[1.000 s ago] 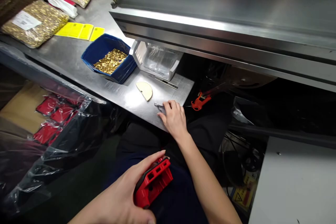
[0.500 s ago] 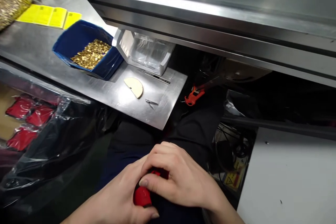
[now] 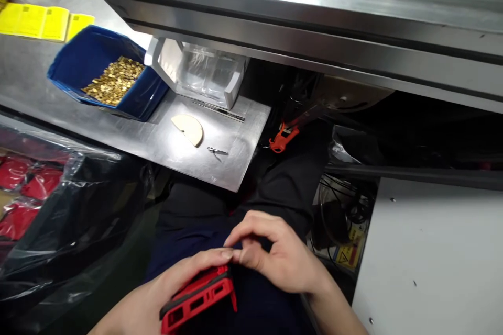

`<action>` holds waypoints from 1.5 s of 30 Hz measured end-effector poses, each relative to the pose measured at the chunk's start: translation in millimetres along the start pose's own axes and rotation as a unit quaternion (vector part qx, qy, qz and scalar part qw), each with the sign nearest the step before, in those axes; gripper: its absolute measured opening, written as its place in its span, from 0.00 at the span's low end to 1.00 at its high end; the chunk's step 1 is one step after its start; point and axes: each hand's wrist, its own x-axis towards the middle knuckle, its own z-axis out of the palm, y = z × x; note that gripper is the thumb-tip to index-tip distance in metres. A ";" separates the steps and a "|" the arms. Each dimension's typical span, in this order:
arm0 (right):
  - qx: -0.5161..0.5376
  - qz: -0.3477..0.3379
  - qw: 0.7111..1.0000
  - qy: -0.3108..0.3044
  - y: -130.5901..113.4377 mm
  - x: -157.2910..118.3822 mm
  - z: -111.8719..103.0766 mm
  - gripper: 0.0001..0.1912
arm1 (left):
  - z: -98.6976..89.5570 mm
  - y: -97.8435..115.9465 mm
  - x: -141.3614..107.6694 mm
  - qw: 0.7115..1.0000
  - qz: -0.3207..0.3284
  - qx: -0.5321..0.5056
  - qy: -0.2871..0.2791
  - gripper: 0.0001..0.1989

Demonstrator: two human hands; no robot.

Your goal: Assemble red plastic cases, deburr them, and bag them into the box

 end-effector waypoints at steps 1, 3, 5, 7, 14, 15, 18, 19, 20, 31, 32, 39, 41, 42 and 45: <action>0.028 0.006 1.000 -0.013 0.1 0.3 5.9 0.21 | -0.6 -2.7 0.0 1.000 0.007 -0.018 0.003 0.52; 0.060 0.016 0.998 -0.015 2.2 2.5 14.8 0.25 | -0.6 -7.0 2.3 0.998 0.025 -0.065 0.005 0.52; 0.084 0.025 0.996 -0.015 4.7 4.7 19.3 0.24 | 1.5 -8.7 6.0 0.988 0.041 -0.147 0.001 0.53; 0.096 0.026 0.995 -0.026 5.6 5.7 20.8 0.23 | 5.1 -7.9 9.1 0.967 0.028 -0.254 -0.007 0.51; 0.077 -0.019 0.997 -0.003 -1.0 -0.2 22.1 0.22 | 13.6 -1.2 16.5 0.936 0.014 -0.352 0.013 0.48; 0.074 -0.019 0.997 -0.002 -1.8 -1.9 21.5 0.21 | 13.5 -0.9 18.6 0.938 0.024 -0.345 0.007 0.48; 0.063 -0.039 0.997 -0.007 -1.0 -7.0 19.4 0.19 | 12.1 -0.4 22.8 0.945 0.047 -0.323 -0.008 0.48; 0.060 -0.054 0.997 -0.012 0.4 -8.5 19.0 0.19 | 11.7 -0.3 22.8 0.947 0.051 -0.317 -0.003 0.47; 0.059 -0.070 0.996 -0.015 2.4 -9.9 18.9 0.18 | 11.4 -0.2 22.1 0.949 0.050 -0.312 0.006 0.47; -0.017 -0.133 0.971 0.199 13.7 -23.1 16.9 0.04 | 14.4 -7.6 19.6 0.856 -0.037 -0.516 -0.008 0.42; -0.022 -0.117 0.975 0.190 12.3 -21.8 16.9 0.06 | 14.2 -10.2 20.3 0.838 -0.028 -0.546 -0.007 0.40; -0.056 -0.111 0.987 0.101 0.2 -5.3 35.1 0.22 | 17.1 -26.6 14.3 0.778 -0.042 -0.627 0.010 0.34; -0.075 -0.119 0.984 0.112 -3.5 -0.8 42.4 0.20 | 19.0 -30.5 12.2 0.781 -0.043 -0.622 0.022 0.34; -0.086 -0.123 0.981 0.122 -5.3 1.3 45.6 0.17 | 19.8 -32.5 11.7 0.783 -0.038 -0.620 0.030 0.35; -0.129 -0.116 0.970 0.172 -8.1 6.4 53.1 0.12 | 20.9 -36.6 12.3 0.791 -0.015 -0.609 0.061 0.35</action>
